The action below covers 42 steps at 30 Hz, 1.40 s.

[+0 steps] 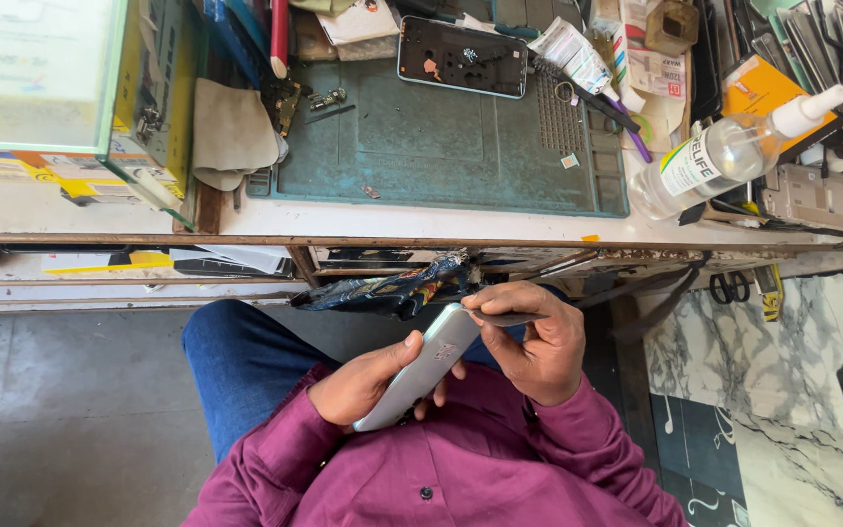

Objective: The person removes a SIM card from a smartphone, then uses a prying tool to separate the back cover from the phone body. The back cover is placed on the workbench, and the person continues to manipulate the phone's internal components.

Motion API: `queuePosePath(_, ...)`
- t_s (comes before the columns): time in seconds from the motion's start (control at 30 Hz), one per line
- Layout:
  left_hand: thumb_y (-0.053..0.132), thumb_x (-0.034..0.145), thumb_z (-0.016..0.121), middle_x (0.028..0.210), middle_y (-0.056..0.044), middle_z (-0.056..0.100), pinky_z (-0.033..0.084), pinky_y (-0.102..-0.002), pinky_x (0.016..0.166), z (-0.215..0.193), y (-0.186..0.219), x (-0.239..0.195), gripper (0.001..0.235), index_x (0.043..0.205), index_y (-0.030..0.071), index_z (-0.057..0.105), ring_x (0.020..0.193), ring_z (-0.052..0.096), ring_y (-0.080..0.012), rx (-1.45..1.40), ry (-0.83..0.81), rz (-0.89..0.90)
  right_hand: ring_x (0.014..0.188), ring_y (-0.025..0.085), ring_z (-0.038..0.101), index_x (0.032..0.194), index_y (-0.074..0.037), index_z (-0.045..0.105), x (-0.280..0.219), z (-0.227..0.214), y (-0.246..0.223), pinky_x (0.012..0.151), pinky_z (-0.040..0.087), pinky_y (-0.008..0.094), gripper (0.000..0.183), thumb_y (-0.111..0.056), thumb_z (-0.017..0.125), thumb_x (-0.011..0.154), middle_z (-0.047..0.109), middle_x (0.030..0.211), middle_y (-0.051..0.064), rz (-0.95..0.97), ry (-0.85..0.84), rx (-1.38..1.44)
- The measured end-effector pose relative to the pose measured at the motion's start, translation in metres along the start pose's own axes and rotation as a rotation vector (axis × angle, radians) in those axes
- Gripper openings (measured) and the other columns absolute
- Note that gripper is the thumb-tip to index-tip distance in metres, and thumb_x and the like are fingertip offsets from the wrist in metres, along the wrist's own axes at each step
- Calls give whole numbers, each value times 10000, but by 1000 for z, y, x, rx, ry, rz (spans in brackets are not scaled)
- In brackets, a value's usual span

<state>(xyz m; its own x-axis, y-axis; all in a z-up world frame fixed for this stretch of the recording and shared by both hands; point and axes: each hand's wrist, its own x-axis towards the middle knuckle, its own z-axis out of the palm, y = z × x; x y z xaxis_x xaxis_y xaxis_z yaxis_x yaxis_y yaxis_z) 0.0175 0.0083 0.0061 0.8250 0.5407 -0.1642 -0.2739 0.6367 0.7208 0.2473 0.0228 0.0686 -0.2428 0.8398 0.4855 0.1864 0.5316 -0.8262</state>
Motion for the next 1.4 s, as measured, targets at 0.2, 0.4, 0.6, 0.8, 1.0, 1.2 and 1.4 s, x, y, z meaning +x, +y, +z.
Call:
queuePosePath(0.2,601,1062,243,920,-75,651,521,-281,737,-2,-2,0,719,1258,25,626,774,616,-150,28,21,-29,1047,191,753,1102,-53,649,4,1,0,894,643,301,211,36,740,935,749,1115,117,-10,-37,-76)
queuePosePath(0.4,677,1072,266,912,-116,639,525,-298,695,-4,19,10,786,1285,4,610,739,617,-182,-41,-91,-114,1166,214,704,1112,-59,598,11,-3,0,1006,583,318,188,8,702,970,718,1213,139,-34,-92,5)
queuePosePath(0.6,836,801,121,1073,-219,719,636,-379,714,-1,83,17,1055,1395,76,549,920,761,-269,-162,-131,-122,1064,158,705,1101,-48,598,25,-17,24,942,567,297,176,-71,736,994,750,1157,121,208,69,266)
queuePosePath(0.8,609,989,377,1193,-159,701,662,-414,753,-11,136,31,784,1420,-32,517,982,737,-246,92,165,204,1021,152,669,1161,-14,633,60,-34,50,959,557,300,174,-74,732,1031,711,1152,111,193,388,334)
queuePosePath(1.0,334,1054,581,1034,-138,715,655,-347,670,-23,154,63,512,1319,-104,577,818,730,-193,347,273,282,1008,181,718,1109,-57,650,79,-40,70,891,606,339,148,-121,692,982,751,1155,136,394,189,660)
queuePosePath(1.2,281,1000,641,1000,-82,778,595,-347,779,-52,176,43,301,1225,102,731,866,771,-182,1314,700,498,1022,201,730,1094,-52,676,80,-52,100,901,620,358,119,-105,700,990,741,1129,142,385,391,574)
queuePosePath(1.4,217,801,772,951,-61,704,542,-432,747,-61,177,27,160,953,222,820,894,694,-294,1780,668,395,1011,187,712,1100,-42,680,76,-61,108,906,603,344,116,-107,705,1007,752,1120,121,350,403,526)
